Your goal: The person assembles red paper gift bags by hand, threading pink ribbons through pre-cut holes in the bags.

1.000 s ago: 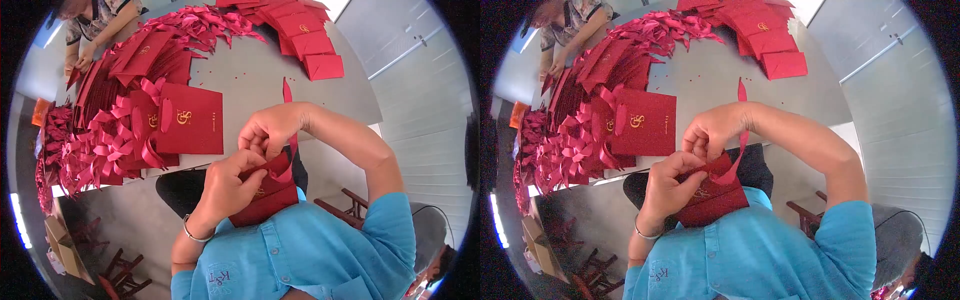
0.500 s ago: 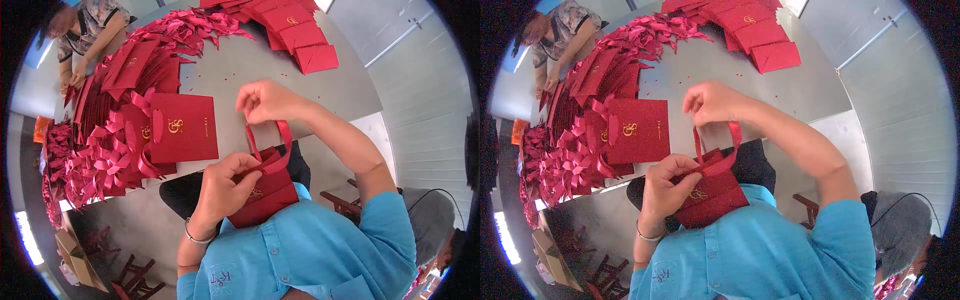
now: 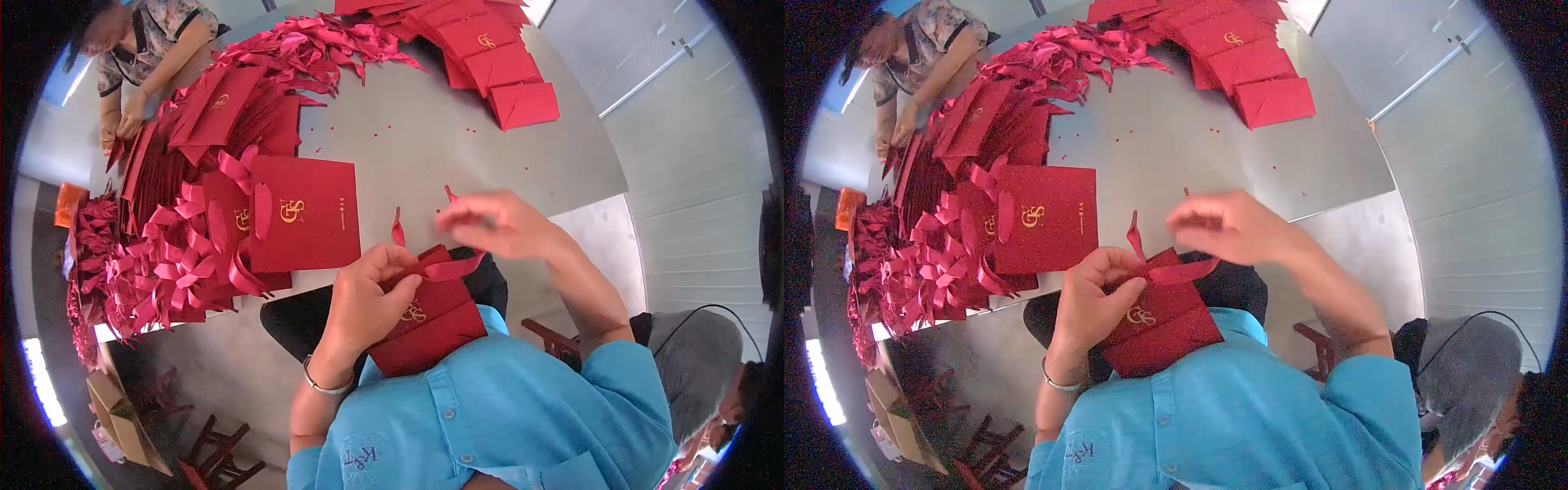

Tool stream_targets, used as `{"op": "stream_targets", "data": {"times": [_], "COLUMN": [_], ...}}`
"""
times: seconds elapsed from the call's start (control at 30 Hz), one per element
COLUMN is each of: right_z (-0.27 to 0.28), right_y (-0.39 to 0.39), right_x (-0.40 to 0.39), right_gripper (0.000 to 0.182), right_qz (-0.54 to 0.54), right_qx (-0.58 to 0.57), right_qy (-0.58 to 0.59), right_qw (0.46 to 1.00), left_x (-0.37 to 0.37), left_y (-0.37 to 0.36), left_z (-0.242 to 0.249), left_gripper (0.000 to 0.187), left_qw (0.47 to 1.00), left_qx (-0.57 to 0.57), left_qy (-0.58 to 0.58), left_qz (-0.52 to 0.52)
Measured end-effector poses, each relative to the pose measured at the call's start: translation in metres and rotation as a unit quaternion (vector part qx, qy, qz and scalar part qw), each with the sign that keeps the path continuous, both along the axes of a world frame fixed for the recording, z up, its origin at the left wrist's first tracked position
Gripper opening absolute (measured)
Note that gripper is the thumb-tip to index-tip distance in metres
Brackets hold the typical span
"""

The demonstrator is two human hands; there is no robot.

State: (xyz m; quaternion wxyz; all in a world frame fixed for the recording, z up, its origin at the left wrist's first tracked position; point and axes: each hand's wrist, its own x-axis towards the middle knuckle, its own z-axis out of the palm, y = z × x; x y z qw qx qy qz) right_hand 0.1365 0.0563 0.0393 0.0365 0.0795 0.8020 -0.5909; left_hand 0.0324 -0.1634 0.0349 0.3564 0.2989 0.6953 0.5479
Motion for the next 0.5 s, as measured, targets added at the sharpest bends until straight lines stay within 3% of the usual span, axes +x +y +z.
{"op": "stream_targets", "data": {"times": [0.17,0.23,0.33,0.5], "right_z": [0.008,0.014,0.022,0.039], "right_y": [-0.001,0.002,0.008,0.017], "right_x": [0.033,0.041,0.051,0.057], "right_gripper": [0.046,0.050,0.051,0.048], "right_qz": [0.060,0.100,0.067,0.046], "right_qx": [0.143,0.239,0.188,0.063], "right_qy": [0.065,0.035,-0.025,0.032], "right_qw": [0.986,0.965,0.980,0.996], "left_x": [-0.002,-0.005,-0.005,-0.005], "left_y": [0.007,0.011,0.015,0.020], "left_z": [-0.006,-0.007,-0.005,-0.002], "left_gripper": [0.024,0.024,0.018,0.015], "left_qw": [1.000,0.997,0.997,0.996], "left_qx": [0.022,-0.020,-0.047,-0.039], "left_qy": [-0.001,0.064,0.054,0.066], "left_qz": [-0.014,-0.049,-0.043,-0.045]}}
